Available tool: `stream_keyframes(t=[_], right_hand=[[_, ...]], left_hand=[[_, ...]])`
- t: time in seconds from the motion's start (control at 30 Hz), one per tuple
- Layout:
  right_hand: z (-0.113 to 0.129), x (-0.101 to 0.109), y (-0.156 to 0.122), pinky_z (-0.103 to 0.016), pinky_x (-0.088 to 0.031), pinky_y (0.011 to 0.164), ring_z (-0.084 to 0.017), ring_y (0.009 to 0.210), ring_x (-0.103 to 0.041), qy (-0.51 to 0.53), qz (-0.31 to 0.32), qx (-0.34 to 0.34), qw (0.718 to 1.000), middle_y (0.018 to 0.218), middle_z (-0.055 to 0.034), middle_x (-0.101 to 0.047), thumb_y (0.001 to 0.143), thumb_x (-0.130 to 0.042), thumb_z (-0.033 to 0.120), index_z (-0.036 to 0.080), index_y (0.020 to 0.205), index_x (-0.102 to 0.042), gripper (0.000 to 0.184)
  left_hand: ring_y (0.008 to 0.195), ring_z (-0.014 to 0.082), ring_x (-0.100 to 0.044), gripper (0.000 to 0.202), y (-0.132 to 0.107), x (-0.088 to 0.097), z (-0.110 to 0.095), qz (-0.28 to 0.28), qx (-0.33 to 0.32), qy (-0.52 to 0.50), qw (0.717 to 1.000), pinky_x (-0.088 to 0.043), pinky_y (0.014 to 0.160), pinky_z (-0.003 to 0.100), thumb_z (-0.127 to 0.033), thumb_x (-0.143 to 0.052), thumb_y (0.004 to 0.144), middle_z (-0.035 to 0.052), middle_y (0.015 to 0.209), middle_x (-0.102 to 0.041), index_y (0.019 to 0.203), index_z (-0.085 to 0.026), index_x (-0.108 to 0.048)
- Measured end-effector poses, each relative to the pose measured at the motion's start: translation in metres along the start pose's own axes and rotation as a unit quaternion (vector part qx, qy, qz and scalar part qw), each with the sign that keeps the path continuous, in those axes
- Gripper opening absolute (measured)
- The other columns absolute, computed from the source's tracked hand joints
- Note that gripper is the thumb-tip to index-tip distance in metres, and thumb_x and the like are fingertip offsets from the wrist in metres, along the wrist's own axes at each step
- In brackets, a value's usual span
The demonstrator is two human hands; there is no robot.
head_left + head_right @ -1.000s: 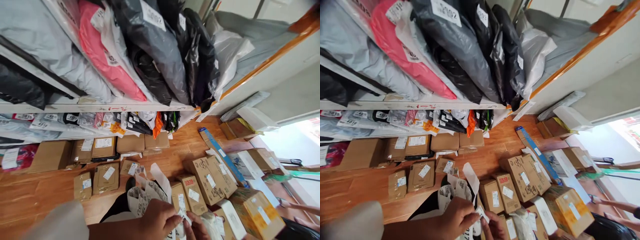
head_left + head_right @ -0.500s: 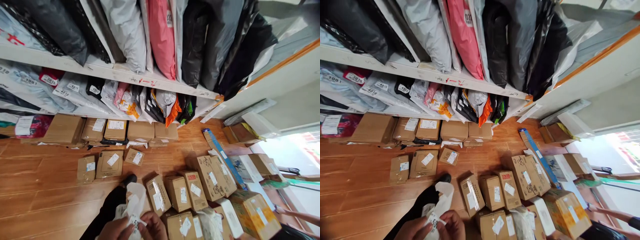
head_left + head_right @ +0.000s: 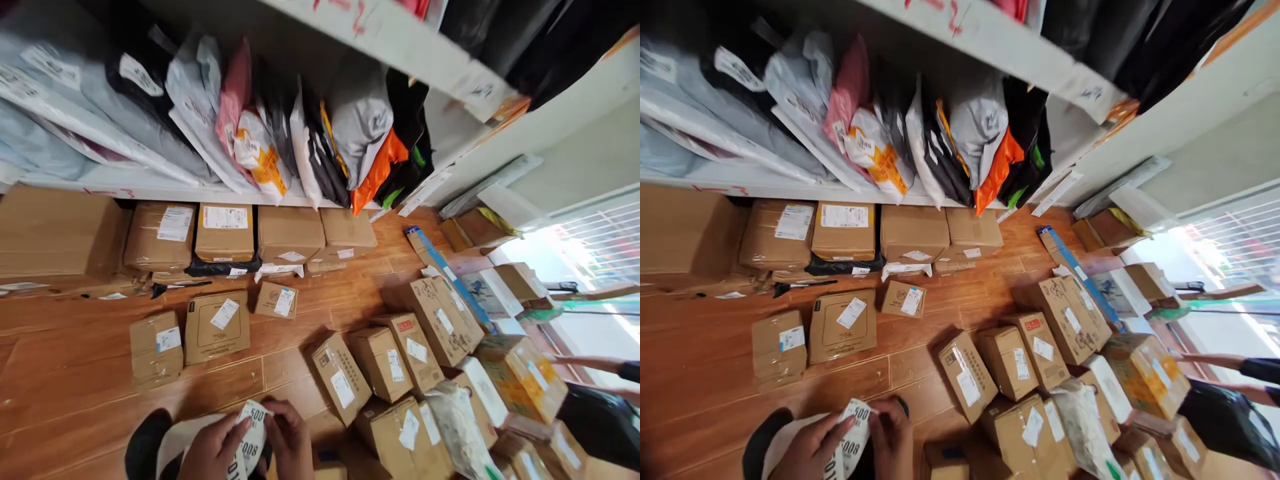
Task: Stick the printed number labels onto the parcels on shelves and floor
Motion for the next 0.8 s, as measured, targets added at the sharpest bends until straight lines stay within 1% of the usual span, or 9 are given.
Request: stream_keyframes(t=[0.1,0.17,0.3,0.4,0.47,0.53,0.63,0.73,0.8], right_hand=[[-0.057,-0.016,0.057,-0.028,-0.050,0.066,-0.016,0.069,-0.060,0.019,0.004,-0.023,1.000,0.075,-0.0018,-0.065,0.067,-0.075,0.046,0.022,0.099,-0.068,0.040],[-0.093,-0.022,0.097,-0.027,-0.048,0.061,-0.014,0.061,-0.056,0.048,0.015,-0.046,0.998,0.066,0.0021,-0.060,0.058,-0.080,0.048,0.023,0.097,-0.067,0.048],[-0.156,-0.018,0.171,-0.026,-0.045,0.056,-0.011,0.053,-0.051,0.029,0.079,-0.070,0.994,0.058,0.0028,-0.058,0.048,-0.082,0.054,0.020,0.065,-0.062,0.043],[-0.190,-0.004,0.216,-0.026,-0.043,0.056,-0.010,0.052,-0.050,-0.001,0.110,-0.033,0.993,0.057,0.0025,-0.059,0.049,-0.082,0.053,0.018,0.061,-0.062,0.042],[-0.206,0.005,0.239,-0.025,-0.042,0.055,-0.010,0.051,-0.049,-0.015,0.123,0.002,0.992,0.056,0.0031,-0.057,0.052,-0.080,0.055,0.018,0.062,-0.062,0.042],[-0.215,0.012,0.256,-0.024,-0.041,0.054,-0.009,0.052,-0.048,-0.028,0.123,0.036,0.991,0.057,0.0032,-0.057,0.056,-0.077,0.056,0.019,0.062,-0.062,0.041],[-0.220,0.022,0.269,-0.023,-0.040,0.051,-0.009,0.052,-0.047,-0.052,0.114,0.073,0.989,0.057,0.0028,-0.056,0.058,-0.076,0.052,0.018,0.063,-0.061,0.038],[-0.218,0.038,0.280,-0.024,-0.039,0.049,-0.010,0.049,-0.046,-0.077,0.088,0.097,0.988,0.056,0.0023,-0.054,0.061,-0.073,0.052,0.018,0.064,-0.060,0.037],[-0.213,0.058,0.292,-0.024,-0.039,0.049,-0.011,0.050,-0.045,-0.091,0.040,0.120,0.988,0.059,0.0021,-0.053,0.066,-0.067,0.056,0.018,0.069,-0.058,0.039]], left_hand=[[0.080,0.0236,-0.066,0.052,0.057,0.005,0.055,-0.069,0.036,-0.022,0.997,-0.050,0.074,0.025,-0.067,-0.047,0.077,0.0030,0.072,-0.072,0.084,-0.021,-0.071],[0.082,0.0255,-0.066,0.055,0.097,0.005,0.085,-0.090,0.050,-0.044,0.994,-0.050,0.073,0.026,-0.070,-0.050,0.072,0.0035,0.068,-0.071,0.082,-0.019,-0.071],[0.073,0.0246,-0.066,0.068,0.177,-0.005,0.137,-0.035,0.022,-0.077,0.996,-0.050,0.065,0.026,-0.075,-0.058,0.061,0.0045,0.072,-0.073,0.088,-0.015,-0.071],[0.073,0.0248,-0.065,0.074,0.229,-0.018,0.172,-0.014,-0.004,-0.064,0.998,-0.049,0.065,0.027,-0.079,-0.053,0.062,0.0077,0.074,-0.074,0.086,-0.012,-0.071],[0.074,0.0258,-0.066,0.074,0.257,-0.030,0.190,-0.004,-0.020,-0.077,0.997,-0.049,0.067,0.029,-0.078,-0.053,0.063,0.0099,0.076,-0.074,0.086,-0.010,-0.071],[0.077,0.0267,-0.066,0.067,0.277,-0.045,0.199,0.020,-0.046,-0.104,0.993,-0.050,0.071,0.031,-0.073,-0.062,0.060,0.0107,0.080,-0.075,0.084,-0.010,-0.071],[0.083,0.0270,-0.066,0.059,0.289,-0.070,0.203,0.045,-0.073,-0.140,0.986,-0.050,0.078,0.032,-0.066,-0.071,0.054,0.0099,0.082,-0.075,0.079,-0.012,-0.071],[0.069,0.0244,-0.064,0.070,0.284,-0.093,0.209,0.055,-0.014,-0.150,0.987,-0.050,0.066,0.032,-0.078,-0.061,0.054,0.0092,0.069,-0.072,0.073,-0.011,-0.068],[0.058,0.0215,-0.061,0.074,0.278,-0.106,0.219,0.077,0.027,-0.134,0.988,-0.046,0.056,0.029,-0.084,-0.055,0.053,0.0073,0.059,-0.067,0.067,-0.012,-0.065]])
Point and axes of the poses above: each hand's wrist, its own y-axis towards the middle knuckle, its own x-axis out of the back of the hand, z = x × y, the point moved 3 cm from there along y, towards the middle knuckle
